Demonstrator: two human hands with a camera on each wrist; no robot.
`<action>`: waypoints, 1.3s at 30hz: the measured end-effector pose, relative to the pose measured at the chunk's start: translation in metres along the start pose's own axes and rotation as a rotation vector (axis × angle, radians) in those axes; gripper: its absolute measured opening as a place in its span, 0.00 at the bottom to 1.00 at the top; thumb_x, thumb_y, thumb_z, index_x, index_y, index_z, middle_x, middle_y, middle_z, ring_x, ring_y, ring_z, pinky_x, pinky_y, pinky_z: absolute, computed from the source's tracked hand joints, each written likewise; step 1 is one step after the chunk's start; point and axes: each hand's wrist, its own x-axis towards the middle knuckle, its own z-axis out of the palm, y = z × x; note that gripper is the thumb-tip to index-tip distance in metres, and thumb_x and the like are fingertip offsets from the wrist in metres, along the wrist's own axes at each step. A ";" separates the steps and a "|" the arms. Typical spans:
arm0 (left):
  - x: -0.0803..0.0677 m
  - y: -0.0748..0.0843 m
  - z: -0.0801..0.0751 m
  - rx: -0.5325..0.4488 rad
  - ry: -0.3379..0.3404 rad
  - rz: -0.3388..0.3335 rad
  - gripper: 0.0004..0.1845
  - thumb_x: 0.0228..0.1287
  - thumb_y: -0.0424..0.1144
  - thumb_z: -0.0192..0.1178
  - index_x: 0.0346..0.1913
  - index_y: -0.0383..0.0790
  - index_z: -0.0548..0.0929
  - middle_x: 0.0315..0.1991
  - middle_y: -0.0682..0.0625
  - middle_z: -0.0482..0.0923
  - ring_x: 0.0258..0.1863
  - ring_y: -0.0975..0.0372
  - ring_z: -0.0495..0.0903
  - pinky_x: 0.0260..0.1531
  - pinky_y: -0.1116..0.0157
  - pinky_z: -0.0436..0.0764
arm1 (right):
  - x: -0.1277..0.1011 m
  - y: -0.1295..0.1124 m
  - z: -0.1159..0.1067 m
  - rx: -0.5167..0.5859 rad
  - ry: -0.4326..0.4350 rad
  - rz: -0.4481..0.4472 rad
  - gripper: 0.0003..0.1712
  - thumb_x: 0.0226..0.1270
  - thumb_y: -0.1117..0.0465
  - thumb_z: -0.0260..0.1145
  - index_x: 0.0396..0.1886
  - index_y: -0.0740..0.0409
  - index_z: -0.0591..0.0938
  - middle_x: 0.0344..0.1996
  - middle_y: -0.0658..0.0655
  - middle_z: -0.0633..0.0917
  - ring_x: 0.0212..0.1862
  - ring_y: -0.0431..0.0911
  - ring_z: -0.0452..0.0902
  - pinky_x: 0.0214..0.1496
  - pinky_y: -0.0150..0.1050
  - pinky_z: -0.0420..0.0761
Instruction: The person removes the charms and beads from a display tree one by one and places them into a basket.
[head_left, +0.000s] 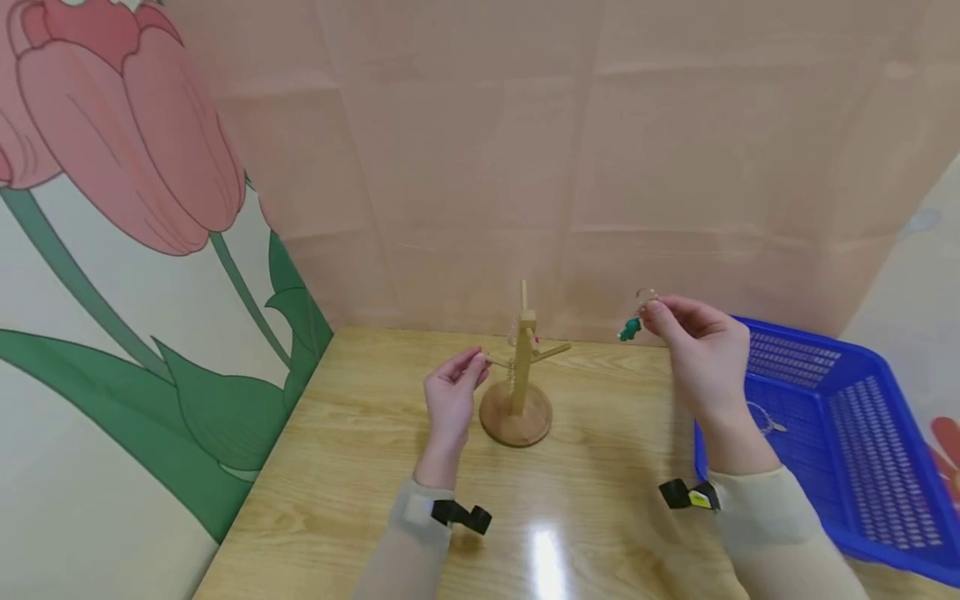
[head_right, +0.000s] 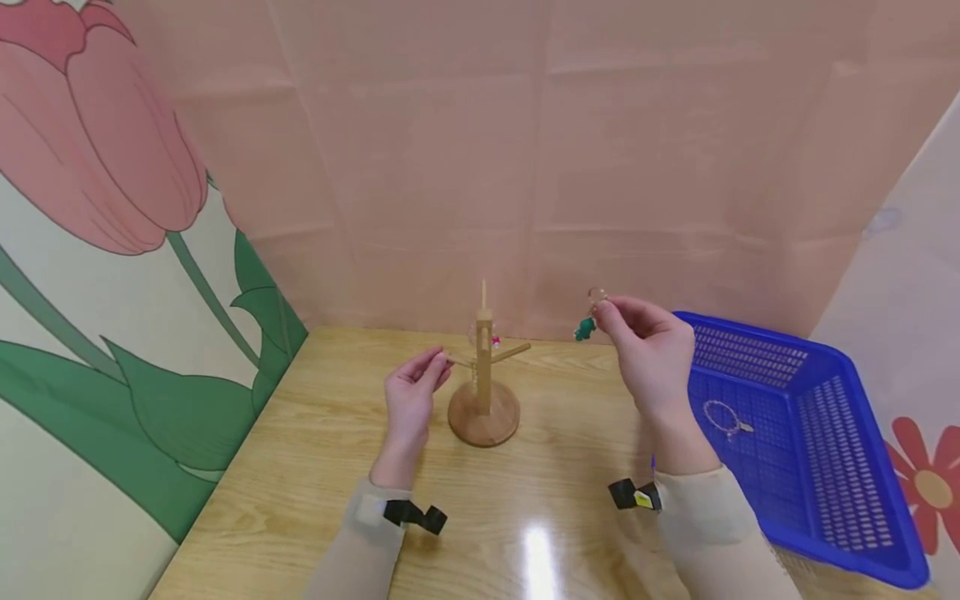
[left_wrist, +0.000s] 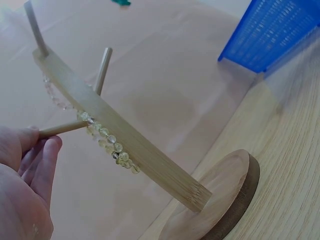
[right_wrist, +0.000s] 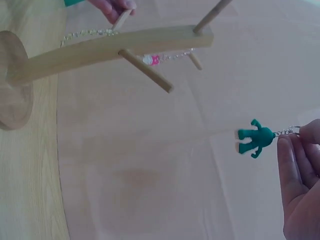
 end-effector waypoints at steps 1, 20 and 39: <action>0.000 0.001 0.000 0.004 0.000 0.001 0.10 0.71 0.25 0.69 0.50 0.21 0.88 0.45 0.27 0.88 0.39 0.60 0.92 0.46 0.62 0.92 | 0.001 -0.001 -0.002 -0.006 -0.001 0.004 0.16 0.71 0.60 0.77 0.47 0.71 0.90 0.36 0.52 0.93 0.40 0.41 0.91 0.47 0.28 0.90; -0.001 0.002 -0.002 0.009 0.003 -0.014 0.10 0.71 0.26 0.70 0.50 0.23 0.89 0.48 0.22 0.85 0.39 0.60 0.92 0.45 0.63 0.92 | 0.021 -0.003 -0.056 0.182 0.051 0.107 0.19 0.67 0.64 0.79 0.52 0.74 0.88 0.39 0.54 0.93 0.39 0.42 0.91 0.47 0.32 0.90; -0.001 0.001 -0.002 0.010 -0.014 -0.016 0.09 0.71 0.26 0.70 0.50 0.24 0.90 0.48 0.23 0.85 0.40 0.60 0.92 0.46 0.62 0.92 | 0.030 0.017 -0.144 -0.519 -0.136 0.244 0.28 0.76 0.41 0.70 0.61 0.58 0.86 0.35 0.29 0.90 0.40 0.24 0.84 0.39 0.15 0.76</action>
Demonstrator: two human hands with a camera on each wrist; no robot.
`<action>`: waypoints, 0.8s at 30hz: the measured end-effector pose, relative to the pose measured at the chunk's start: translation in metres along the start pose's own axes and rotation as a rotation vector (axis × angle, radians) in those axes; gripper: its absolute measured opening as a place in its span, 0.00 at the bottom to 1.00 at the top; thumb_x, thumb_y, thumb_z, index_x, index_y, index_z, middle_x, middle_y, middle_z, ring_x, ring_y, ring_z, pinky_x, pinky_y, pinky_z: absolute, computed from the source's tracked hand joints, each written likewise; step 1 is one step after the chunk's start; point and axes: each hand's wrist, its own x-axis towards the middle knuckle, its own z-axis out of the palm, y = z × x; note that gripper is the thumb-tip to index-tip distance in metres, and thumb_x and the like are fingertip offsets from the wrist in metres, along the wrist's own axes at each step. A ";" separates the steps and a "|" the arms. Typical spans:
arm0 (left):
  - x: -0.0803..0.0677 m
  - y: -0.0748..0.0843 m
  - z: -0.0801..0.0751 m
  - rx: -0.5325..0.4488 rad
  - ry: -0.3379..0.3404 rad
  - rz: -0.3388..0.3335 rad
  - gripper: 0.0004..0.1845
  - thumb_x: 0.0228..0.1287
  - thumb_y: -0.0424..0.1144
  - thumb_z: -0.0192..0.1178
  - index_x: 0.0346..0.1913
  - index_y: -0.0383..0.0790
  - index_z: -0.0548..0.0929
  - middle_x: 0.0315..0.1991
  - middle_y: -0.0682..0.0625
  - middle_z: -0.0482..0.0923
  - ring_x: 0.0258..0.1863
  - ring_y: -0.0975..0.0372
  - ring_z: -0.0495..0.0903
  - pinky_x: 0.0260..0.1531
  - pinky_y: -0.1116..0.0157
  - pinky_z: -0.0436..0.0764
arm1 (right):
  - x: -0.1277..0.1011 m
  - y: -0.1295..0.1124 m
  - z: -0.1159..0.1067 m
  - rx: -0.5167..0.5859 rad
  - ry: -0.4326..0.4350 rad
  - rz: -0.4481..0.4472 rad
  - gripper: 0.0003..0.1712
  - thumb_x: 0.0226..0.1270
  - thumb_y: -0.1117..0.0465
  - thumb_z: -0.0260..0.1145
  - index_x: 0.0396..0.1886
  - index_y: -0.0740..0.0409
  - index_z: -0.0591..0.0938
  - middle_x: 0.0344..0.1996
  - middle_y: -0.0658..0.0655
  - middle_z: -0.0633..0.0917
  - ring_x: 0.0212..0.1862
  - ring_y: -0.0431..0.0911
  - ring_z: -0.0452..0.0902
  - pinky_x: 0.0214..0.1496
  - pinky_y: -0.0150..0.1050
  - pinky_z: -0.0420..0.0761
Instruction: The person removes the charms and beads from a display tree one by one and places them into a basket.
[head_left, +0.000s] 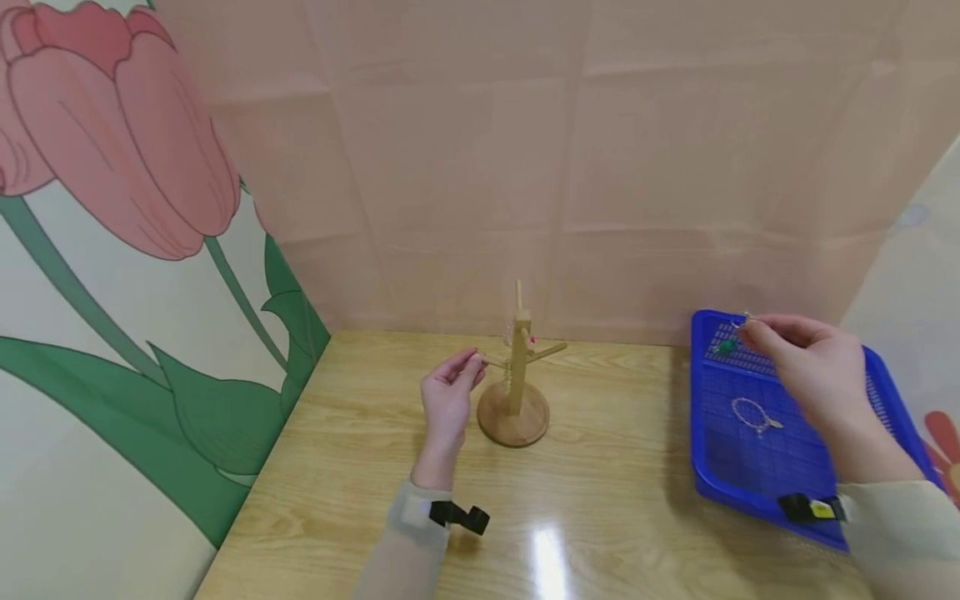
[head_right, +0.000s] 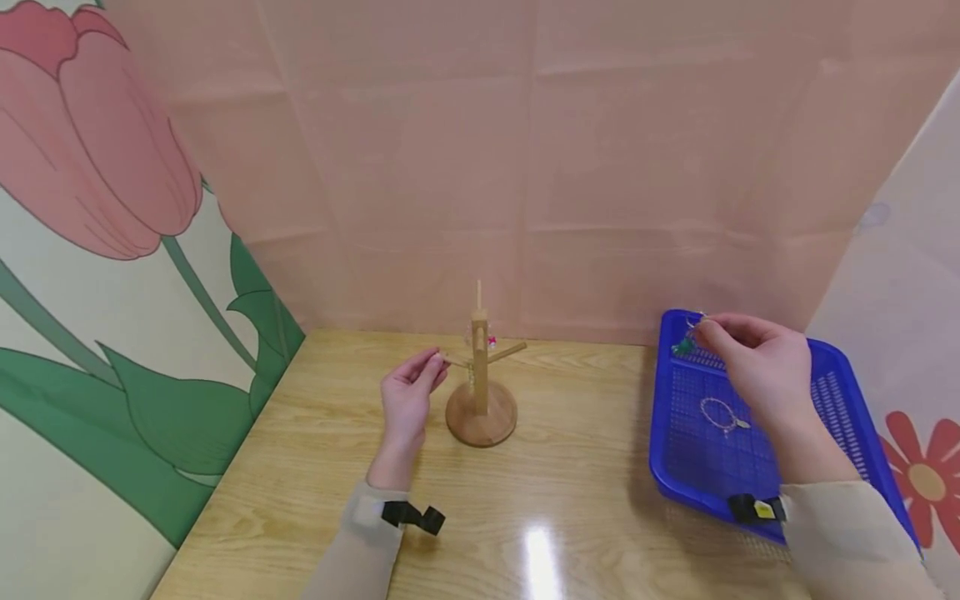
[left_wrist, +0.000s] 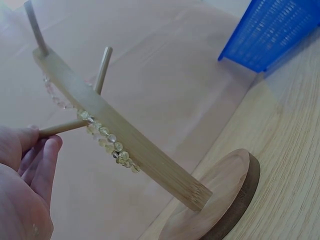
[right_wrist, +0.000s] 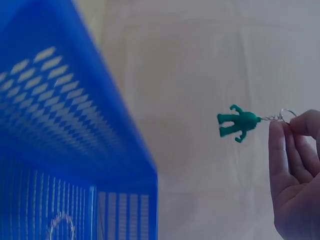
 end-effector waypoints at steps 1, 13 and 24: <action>0.000 0.000 0.000 0.001 -0.002 0.000 0.09 0.71 0.26 0.70 0.50 0.24 0.90 0.48 0.23 0.85 0.40 0.60 0.92 0.46 0.62 0.92 | -0.001 0.003 -0.003 -0.027 -0.011 -0.007 0.29 0.76 0.41 0.70 0.61 0.59 0.86 0.35 0.28 0.89 0.40 0.23 0.84 0.39 0.15 0.75; 0.001 -0.001 0.002 0.002 0.010 0.004 0.09 0.71 0.26 0.70 0.50 0.23 0.89 0.49 0.20 0.83 0.39 0.60 0.92 0.45 0.63 0.92 | 0.006 0.029 -0.024 -0.320 -0.142 -0.081 0.31 0.74 0.37 0.71 0.58 0.58 0.88 0.38 0.36 0.91 0.39 0.21 0.76 0.36 0.23 0.72; -0.001 0.000 0.003 0.005 0.027 -0.004 0.08 0.71 0.25 0.70 0.49 0.24 0.90 0.42 0.35 0.90 0.39 0.60 0.92 0.45 0.62 0.92 | 0.020 0.056 -0.032 -0.447 -0.291 -0.136 0.27 0.74 0.39 0.72 0.57 0.56 0.89 0.43 0.53 0.93 0.38 0.26 0.80 0.34 0.24 0.77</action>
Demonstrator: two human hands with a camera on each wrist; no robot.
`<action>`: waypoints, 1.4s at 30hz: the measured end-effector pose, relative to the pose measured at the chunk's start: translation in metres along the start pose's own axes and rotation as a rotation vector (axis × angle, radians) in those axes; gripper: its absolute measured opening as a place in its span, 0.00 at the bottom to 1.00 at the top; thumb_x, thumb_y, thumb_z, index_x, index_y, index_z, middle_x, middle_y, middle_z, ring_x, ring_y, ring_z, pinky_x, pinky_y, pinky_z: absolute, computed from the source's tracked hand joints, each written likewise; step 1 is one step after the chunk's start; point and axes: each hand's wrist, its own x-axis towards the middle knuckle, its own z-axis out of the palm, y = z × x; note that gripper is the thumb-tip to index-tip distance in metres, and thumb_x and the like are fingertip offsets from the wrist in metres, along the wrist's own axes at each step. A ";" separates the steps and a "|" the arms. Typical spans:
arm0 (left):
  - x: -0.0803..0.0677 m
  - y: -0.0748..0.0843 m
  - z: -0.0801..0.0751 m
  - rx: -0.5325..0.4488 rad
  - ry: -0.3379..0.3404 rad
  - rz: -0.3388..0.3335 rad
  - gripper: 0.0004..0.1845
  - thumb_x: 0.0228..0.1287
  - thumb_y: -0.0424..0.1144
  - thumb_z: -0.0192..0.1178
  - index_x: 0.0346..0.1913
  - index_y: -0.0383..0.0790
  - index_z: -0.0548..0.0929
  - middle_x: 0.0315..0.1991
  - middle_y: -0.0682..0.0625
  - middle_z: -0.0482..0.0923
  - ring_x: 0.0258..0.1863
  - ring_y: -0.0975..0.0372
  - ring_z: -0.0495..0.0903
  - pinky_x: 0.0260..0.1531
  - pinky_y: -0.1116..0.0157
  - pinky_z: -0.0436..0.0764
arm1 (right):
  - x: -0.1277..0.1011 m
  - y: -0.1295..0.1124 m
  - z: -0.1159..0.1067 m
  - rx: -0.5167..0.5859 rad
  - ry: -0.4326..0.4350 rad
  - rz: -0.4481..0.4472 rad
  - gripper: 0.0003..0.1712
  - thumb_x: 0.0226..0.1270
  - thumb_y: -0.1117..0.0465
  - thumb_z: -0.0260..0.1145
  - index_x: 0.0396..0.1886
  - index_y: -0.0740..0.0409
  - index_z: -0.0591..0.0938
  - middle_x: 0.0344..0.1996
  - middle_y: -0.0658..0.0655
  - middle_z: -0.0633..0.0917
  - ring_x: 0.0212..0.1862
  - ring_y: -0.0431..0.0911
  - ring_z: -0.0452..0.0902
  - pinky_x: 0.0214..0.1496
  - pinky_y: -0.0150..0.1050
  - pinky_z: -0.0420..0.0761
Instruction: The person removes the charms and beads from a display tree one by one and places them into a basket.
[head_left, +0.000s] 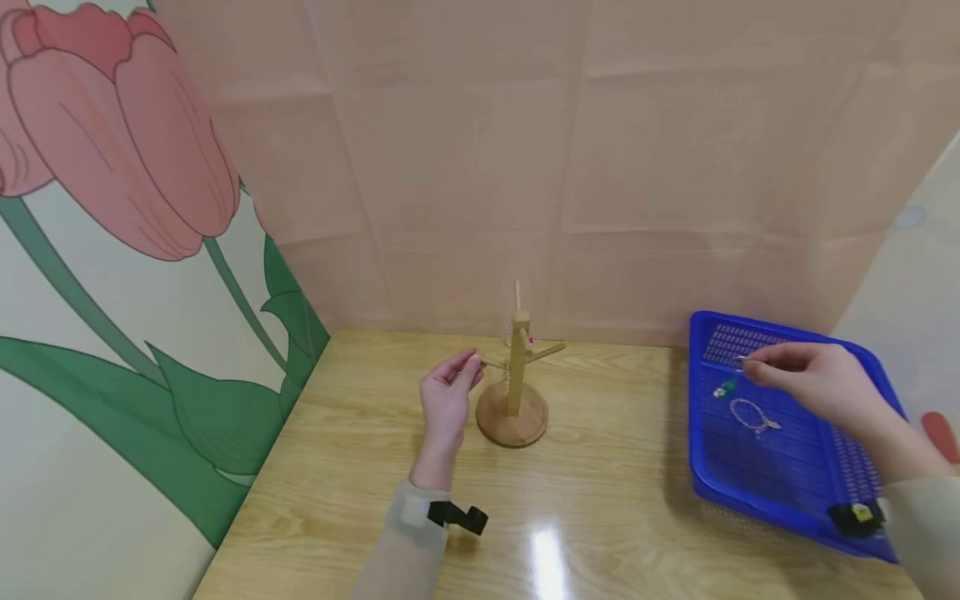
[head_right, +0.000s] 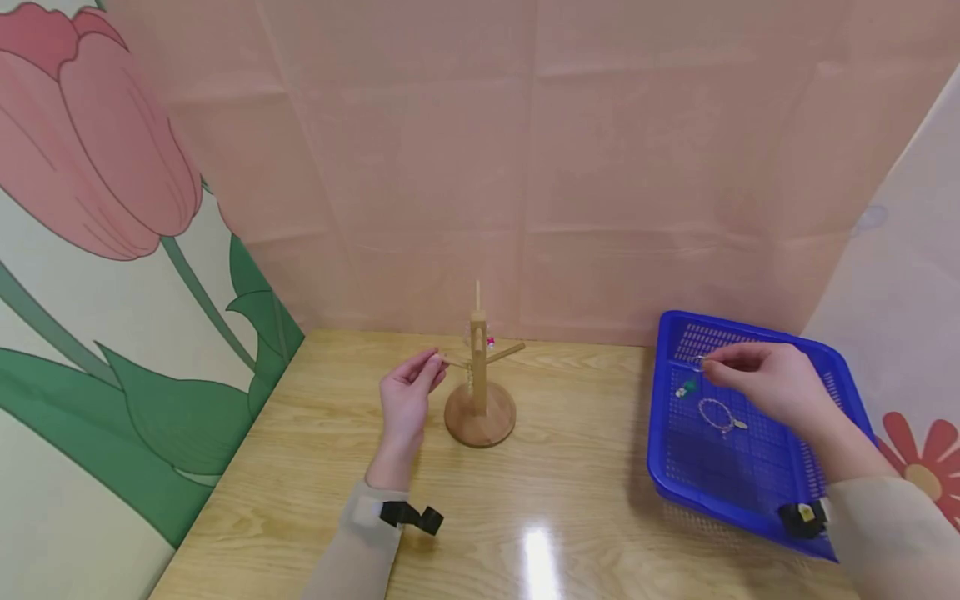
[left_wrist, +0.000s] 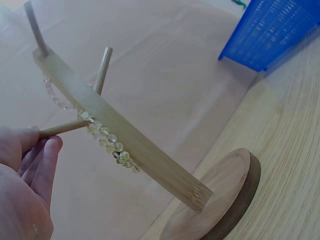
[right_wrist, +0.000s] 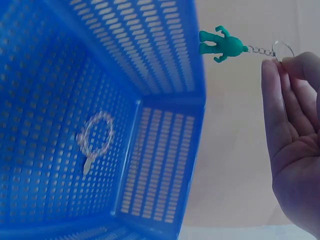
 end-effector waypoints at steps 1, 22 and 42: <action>0.000 0.001 0.000 0.000 0.000 -0.003 0.08 0.71 0.26 0.70 0.49 0.24 0.90 0.42 0.36 0.90 0.39 0.60 0.92 0.46 0.62 0.92 | 0.001 0.002 0.000 -0.008 -0.010 -0.003 0.27 0.74 0.39 0.72 0.57 0.56 0.89 0.44 0.55 0.93 0.38 0.27 0.80 0.35 0.25 0.78; -0.002 0.001 -0.002 0.006 -0.001 -0.011 0.09 0.71 0.25 0.69 0.50 0.24 0.90 0.44 0.33 0.89 0.39 0.60 0.92 0.45 0.63 0.92 | 0.015 0.038 0.007 -0.118 -0.245 -0.092 0.14 0.78 0.51 0.72 0.48 0.57 0.91 0.40 0.51 0.91 0.39 0.38 0.84 0.38 0.34 0.86; -0.002 0.003 -0.001 0.002 -0.013 -0.009 0.09 0.71 0.26 0.70 0.50 0.24 0.89 0.47 0.27 0.87 0.41 0.57 0.92 0.47 0.62 0.92 | 0.021 0.056 0.030 -0.057 -0.459 -0.089 0.07 0.76 0.60 0.71 0.41 0.59 0.91 0.34 0.50 0.89 0.37 0.41 0.84 0.37 0.35 0.88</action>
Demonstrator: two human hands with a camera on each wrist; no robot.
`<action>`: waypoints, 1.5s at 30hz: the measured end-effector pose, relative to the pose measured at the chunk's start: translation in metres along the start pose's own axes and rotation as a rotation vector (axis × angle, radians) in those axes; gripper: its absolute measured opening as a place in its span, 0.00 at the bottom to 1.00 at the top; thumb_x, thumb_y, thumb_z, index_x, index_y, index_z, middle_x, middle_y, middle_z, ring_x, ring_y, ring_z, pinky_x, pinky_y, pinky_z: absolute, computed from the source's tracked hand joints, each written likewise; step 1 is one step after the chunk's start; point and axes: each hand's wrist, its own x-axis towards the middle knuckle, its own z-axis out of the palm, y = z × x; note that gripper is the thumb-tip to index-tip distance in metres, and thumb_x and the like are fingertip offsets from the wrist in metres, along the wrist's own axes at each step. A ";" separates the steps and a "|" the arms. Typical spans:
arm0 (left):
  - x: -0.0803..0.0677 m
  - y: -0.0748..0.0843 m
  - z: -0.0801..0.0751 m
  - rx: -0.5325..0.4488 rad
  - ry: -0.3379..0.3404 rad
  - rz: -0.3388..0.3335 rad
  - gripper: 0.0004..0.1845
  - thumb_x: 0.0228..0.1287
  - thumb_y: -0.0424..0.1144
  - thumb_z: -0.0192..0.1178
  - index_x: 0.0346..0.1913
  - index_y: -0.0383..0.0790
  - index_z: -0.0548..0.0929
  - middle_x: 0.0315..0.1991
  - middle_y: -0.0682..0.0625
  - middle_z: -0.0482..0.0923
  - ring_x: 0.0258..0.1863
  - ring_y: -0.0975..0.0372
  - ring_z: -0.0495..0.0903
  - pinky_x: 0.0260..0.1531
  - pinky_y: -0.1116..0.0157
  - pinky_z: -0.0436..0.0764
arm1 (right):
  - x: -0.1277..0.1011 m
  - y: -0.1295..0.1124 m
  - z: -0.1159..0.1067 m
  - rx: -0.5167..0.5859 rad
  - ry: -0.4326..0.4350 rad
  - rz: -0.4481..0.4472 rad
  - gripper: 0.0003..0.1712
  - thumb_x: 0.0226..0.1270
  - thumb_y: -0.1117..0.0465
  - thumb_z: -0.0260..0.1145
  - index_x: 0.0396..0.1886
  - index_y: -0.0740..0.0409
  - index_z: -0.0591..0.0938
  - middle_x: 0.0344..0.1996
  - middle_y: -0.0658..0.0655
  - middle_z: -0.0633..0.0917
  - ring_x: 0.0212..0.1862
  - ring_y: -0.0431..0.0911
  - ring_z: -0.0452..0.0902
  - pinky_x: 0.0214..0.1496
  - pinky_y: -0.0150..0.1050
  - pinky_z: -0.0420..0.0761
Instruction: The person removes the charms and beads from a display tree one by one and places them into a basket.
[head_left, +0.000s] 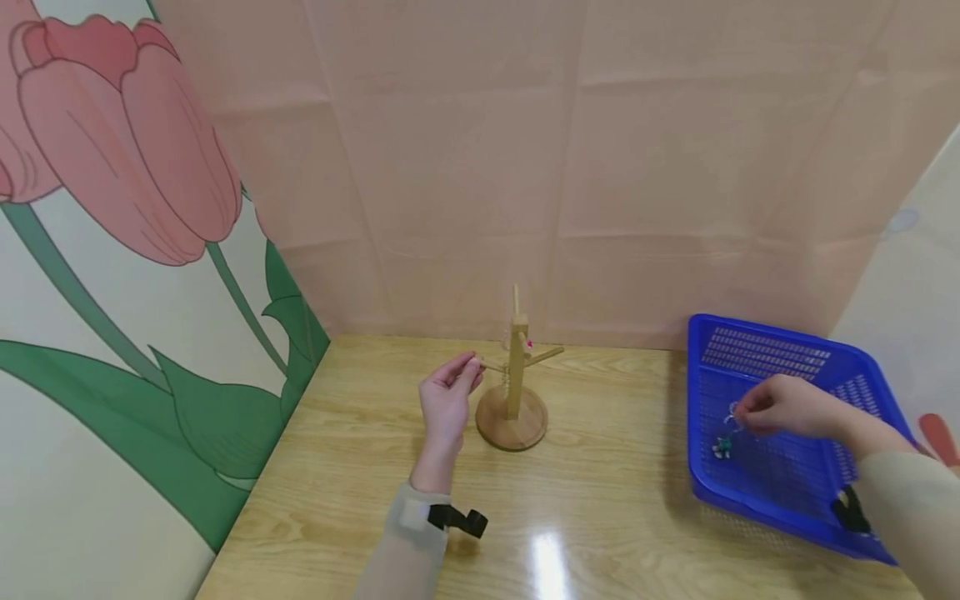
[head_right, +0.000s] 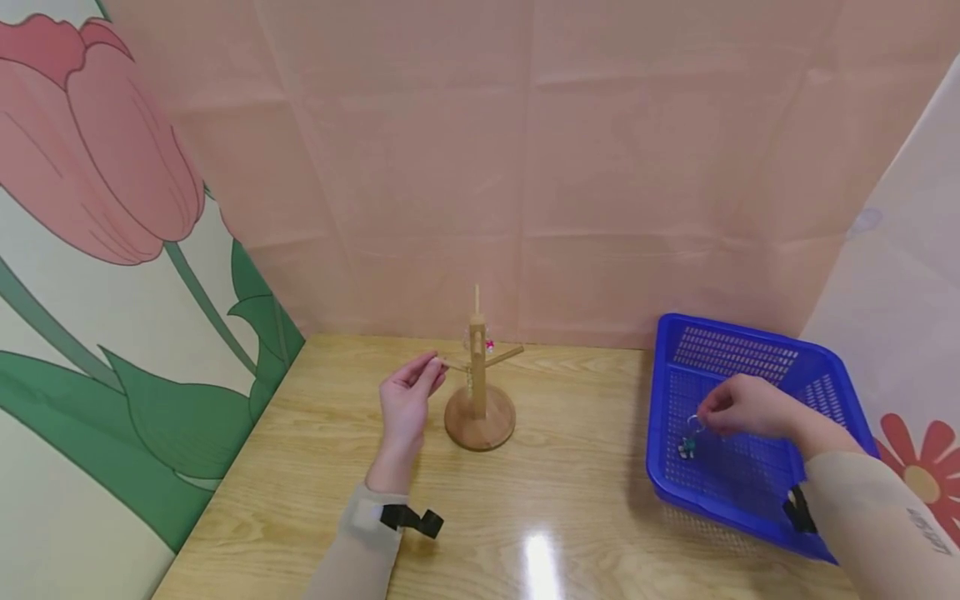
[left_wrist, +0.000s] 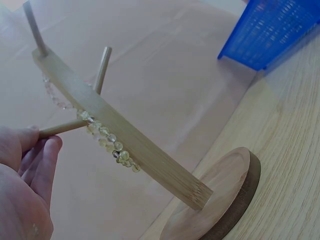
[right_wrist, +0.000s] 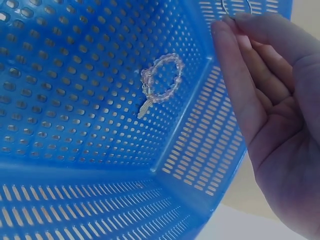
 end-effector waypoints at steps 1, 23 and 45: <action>0.000 0.000 0.000 0.001 0.000 0.001 0.09 0.71 0.26 0.70 0.50 0.24 0.89 0.47 0.26 0.87 0.41 0.58 0.92 0.47 0.62 0.92 | 0.001 0.001 0.001 -0.013 0.004 0.002 0.08 0.77 0.59 0.71 0.40 0.58 0.91 0.33 0.50 0.88 0.36 0.41 0.83 0.36 0.35 0.87; 0.001 -0.002 0.001 0.004 0.003 0.004 0.09 0.70 0.26 0.71 0.49 0.24 0.90 0.48 0.22 0.85 0.48 0.39 0.89 0.46 0.62 0.92 | 0.030 0.001 0.014 -0.111 0.107 0.063 0.08 0.74 0.62 0.70 0.37 0.62 0.91 0.25 0.50 0.85 0.30 0.46 0.79 0.29 0.40 0.82; 0.001 -0.002 0.000 0.009 0.004 -0.006 0.09 0.71 0.27 0.71 0.50 0.26 0.90 0.46 0.29 0.88 0.41 0.56 0.92 0.47 0.62 0.92 | 0.028 0.009 0.004 -0.176 0.166 0.035 0.12 0.69 0.61 0.74 0.41 0.69 0.91 0.34 0.59 0.91 0.35 0.51 0.87 0.40 0.57 0.91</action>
